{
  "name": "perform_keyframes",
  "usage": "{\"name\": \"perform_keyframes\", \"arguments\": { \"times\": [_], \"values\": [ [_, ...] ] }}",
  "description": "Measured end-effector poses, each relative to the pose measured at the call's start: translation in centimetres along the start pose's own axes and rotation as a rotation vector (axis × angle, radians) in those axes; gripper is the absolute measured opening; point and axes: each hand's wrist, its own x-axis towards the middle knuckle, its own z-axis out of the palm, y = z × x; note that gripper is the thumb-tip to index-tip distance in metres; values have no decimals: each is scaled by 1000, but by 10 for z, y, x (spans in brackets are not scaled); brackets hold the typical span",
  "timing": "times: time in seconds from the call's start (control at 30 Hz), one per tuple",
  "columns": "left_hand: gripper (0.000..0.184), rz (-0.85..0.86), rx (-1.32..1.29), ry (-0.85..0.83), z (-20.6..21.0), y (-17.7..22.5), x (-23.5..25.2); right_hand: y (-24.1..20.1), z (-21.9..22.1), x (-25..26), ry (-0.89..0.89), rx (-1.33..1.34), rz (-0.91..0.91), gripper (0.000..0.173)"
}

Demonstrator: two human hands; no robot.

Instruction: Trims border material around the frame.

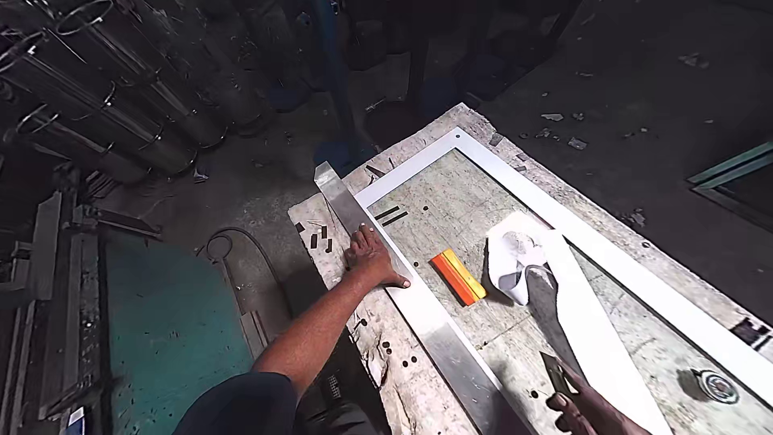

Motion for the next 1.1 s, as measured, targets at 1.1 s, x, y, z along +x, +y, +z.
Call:
{"name": "perform_keyframes", "arguments": {
  "times": [1.1],
  "values": [
    [158, 41, -155, -169, -11, -1, 7, -279, 169, 325, -195, -741, -516, 42]
  ]
}}
